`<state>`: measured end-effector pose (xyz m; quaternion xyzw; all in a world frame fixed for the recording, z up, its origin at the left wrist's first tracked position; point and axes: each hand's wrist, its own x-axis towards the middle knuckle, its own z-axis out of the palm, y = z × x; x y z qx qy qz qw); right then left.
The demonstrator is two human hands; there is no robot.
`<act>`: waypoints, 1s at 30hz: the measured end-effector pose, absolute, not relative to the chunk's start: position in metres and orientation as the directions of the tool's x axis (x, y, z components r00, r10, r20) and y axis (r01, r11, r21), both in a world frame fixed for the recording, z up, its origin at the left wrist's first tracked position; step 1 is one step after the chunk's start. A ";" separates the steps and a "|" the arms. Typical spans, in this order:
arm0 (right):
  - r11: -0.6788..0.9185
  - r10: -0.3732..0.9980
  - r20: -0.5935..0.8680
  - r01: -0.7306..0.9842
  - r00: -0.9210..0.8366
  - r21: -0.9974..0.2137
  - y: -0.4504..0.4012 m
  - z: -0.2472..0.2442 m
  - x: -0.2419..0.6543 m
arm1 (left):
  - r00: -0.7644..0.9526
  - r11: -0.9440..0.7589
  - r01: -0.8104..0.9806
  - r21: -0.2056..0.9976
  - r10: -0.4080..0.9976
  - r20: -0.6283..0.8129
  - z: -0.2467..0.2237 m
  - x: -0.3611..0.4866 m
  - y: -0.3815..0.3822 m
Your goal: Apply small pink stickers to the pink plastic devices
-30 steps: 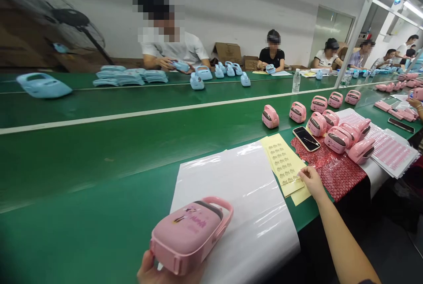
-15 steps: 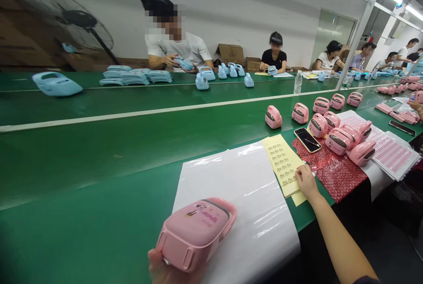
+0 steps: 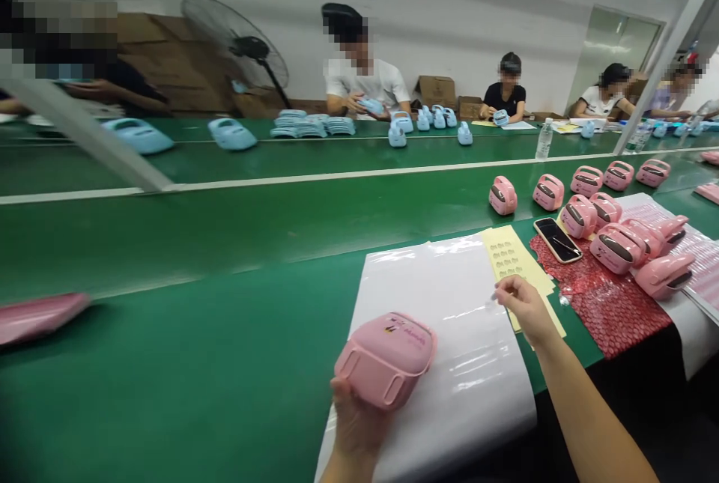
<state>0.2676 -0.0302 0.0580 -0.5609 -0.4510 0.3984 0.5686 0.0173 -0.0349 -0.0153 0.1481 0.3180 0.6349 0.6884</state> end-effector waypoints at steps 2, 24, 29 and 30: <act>0.040 0.998 0.042 0.042 0.049 -0.998 -0.029 0.077 0.237 | -0.046 0.137 -0.749 0.649 0.965 -0.257 -0.012 0.021 -0.036; -0.094 0.968 -0.167 0.346 -0.189 -0.933 -0.014 0.105 0.164 | -0.123 0.188 -0.475 0.859 0.953 -0.277 0.032 0.038 -0.037; -0.057 0.981 -0.124 0.383 -0.152 -0.922 -0.017 0.105 0.162 | -0.127 0.187 -0.477 0.859 0.952 -0.278 0.032 0.038 -0.037; -0.036 0.984 -0.101 0.395 -0.145 -0.918 -0.017 0.104 0.162 | -0.129 0.187 -0.480 0.857 0.951 -0.280 0.032 0.038 -0.037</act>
